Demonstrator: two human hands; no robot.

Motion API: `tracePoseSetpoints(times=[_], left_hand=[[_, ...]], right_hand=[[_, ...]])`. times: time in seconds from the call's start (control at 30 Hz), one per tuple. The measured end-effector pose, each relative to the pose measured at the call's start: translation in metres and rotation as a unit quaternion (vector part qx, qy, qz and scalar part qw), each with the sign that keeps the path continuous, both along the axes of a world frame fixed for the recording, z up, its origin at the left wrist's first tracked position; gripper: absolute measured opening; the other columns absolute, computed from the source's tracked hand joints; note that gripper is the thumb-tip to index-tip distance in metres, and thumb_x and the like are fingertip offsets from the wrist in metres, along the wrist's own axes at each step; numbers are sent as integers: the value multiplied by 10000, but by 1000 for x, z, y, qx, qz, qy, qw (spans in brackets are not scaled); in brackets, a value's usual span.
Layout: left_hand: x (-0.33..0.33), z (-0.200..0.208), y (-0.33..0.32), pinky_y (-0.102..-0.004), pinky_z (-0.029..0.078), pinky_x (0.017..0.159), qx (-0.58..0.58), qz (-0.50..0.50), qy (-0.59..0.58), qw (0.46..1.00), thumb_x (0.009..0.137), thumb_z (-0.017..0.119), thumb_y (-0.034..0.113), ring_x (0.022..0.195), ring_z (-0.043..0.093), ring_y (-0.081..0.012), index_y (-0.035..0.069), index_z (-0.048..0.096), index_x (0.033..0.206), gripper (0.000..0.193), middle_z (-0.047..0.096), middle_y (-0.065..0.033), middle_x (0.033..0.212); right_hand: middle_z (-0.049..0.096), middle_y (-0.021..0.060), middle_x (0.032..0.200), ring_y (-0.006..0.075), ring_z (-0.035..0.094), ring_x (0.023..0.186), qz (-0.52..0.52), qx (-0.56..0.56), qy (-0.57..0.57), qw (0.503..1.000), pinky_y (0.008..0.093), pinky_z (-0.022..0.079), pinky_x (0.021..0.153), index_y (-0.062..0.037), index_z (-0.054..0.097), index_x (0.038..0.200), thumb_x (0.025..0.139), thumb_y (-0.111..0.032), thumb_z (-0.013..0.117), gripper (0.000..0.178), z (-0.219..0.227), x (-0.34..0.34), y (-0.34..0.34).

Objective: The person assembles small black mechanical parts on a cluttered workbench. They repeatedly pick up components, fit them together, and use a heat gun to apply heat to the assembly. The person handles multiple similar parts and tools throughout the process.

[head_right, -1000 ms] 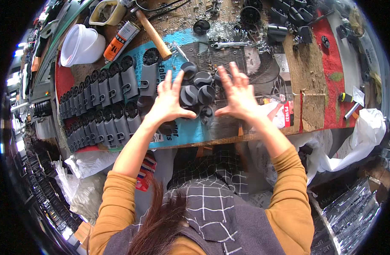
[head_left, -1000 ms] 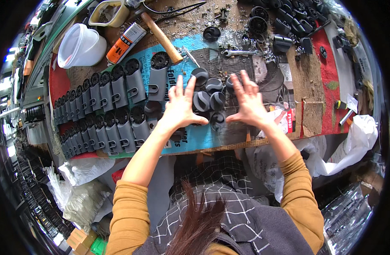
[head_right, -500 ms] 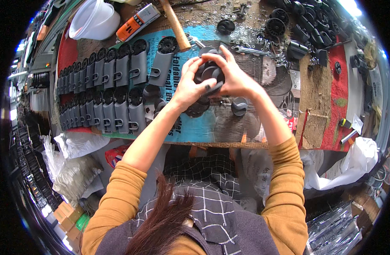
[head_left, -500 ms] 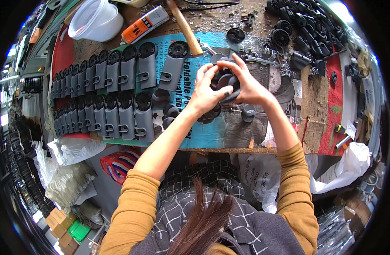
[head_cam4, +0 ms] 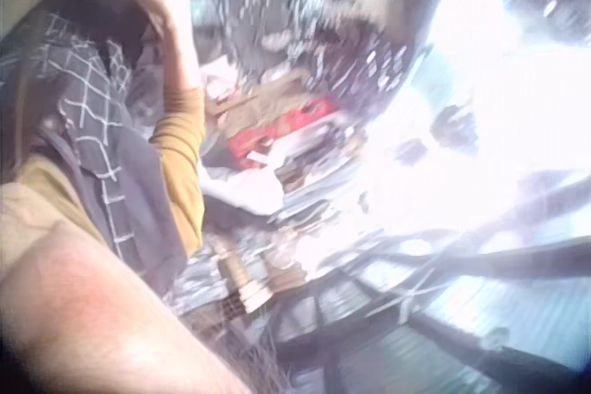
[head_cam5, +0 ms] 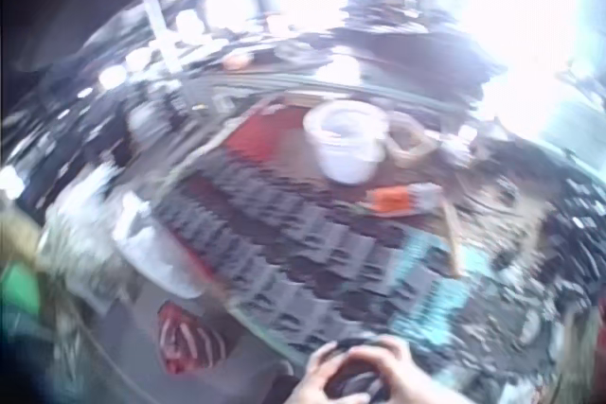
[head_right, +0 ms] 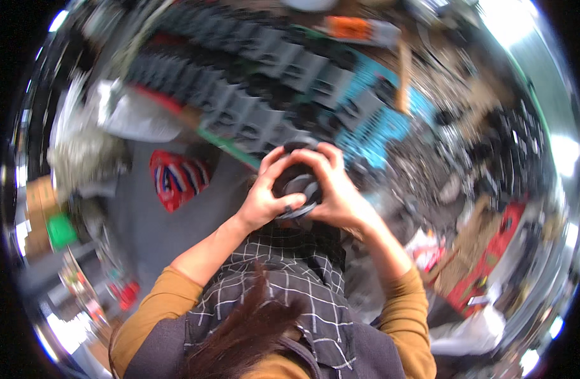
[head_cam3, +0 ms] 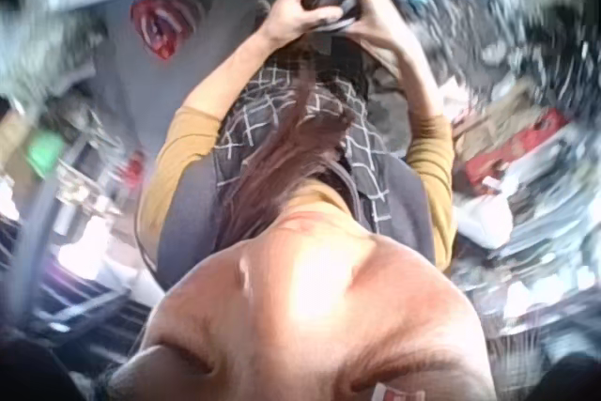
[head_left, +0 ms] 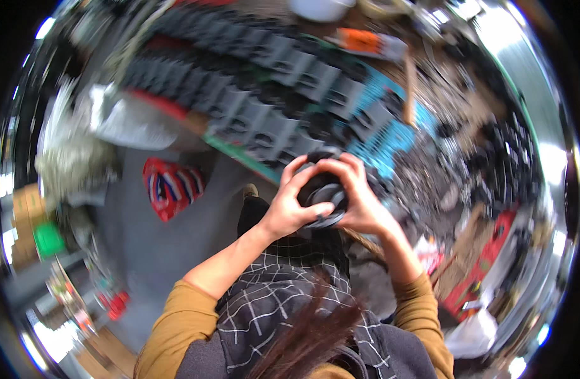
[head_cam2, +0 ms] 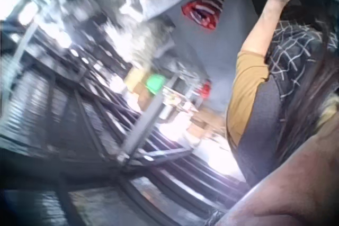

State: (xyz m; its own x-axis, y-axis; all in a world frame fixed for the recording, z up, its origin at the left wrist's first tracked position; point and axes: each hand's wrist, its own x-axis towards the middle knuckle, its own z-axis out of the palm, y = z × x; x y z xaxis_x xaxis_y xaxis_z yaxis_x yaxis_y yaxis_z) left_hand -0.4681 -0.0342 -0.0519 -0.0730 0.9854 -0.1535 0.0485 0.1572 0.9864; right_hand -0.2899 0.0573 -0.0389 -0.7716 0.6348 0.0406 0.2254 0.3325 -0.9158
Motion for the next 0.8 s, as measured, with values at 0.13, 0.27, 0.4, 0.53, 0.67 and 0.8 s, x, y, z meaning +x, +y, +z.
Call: tracePoseSetpoints(times=[0.13, 0.27, 0.4, 0.53, 0.67, 0.8], left_hand=[[-126, -4, -113, -396, 273, 1144, -94, 178, -51, 978, 711, 821, 357, 1391, 267, -278, 70, 490, 1376, 796, 270, -125, 1452], [-254, -56, -212, -344, 451, 1022, -106, 376, -170, 904, 842, 727, 242, 1284, 453, -198, 77, 461, 1390, 630, 401, -62, 1417], [-398, -114, -279, -342, 572, 821, -152, 490, -254, 820, 938, 562, 187, 1150, 569, -182, 140, 461, 1375, 451, 515, -44, 1330], [-520, -179, -328, -383, 565, 842, -201, 523, -255, 788, 973, 496, 229, 1149, 569, -209, 207, 449, 1382, 412, 518, -65, 1316], [-590, -248, -361, -333, 563, 780, -272, 613, -278, 688, 969, 488, 219, 990, 605, -174, 146, 458, 1350, 388, 575, -40, 1194], [-568, -281, -383, -305, 528, 791, -249, 678, -225, 654, 970, 546, 305, 947, 574, -138, 83, 559, 1222, 337, 592, -31, 1096]], right_hand=[[300, 251, 1381, 446, 319, 1319, 193, -96, 0, 976, 487, 358, 1087, -146, 391, 1388, 547, -260, 915, 997, -29, -169, -59], [323, 261, 1366, 441, 362, 1291, 337, -166, -19, 927, 469, 378, 1073, -156, 393, 1397, 550, -301, 919, 1007, -87, -354, -127], [360, 262, 1346, 416, 400, 1262, 399, -151, -20, 904, 460, 396, 1057, -151, 413, 1383, 543, -362, 921, 1004, -161, -533, -195], [397, 224, 1373, 330, 387, 1309, 430, -193, -126, 873, 395, 337, 1092, -125, 368, 1437, 602, -355, 914, 1024, -227, -669, -237], [318, 246, 1490, 302, 330, 1382, 321, -337, -269, 843, 360, 292, 1121, 52, 20, 1503, 739, -405, 804, 1187, -277, -731, -256], [548, 212, 1275, 291, 542, 1173, 285, -283, -218, 890, 368, 438, 978, 20, 369, 1392, 824, -323, 717, 750, -288, -698, -266]])
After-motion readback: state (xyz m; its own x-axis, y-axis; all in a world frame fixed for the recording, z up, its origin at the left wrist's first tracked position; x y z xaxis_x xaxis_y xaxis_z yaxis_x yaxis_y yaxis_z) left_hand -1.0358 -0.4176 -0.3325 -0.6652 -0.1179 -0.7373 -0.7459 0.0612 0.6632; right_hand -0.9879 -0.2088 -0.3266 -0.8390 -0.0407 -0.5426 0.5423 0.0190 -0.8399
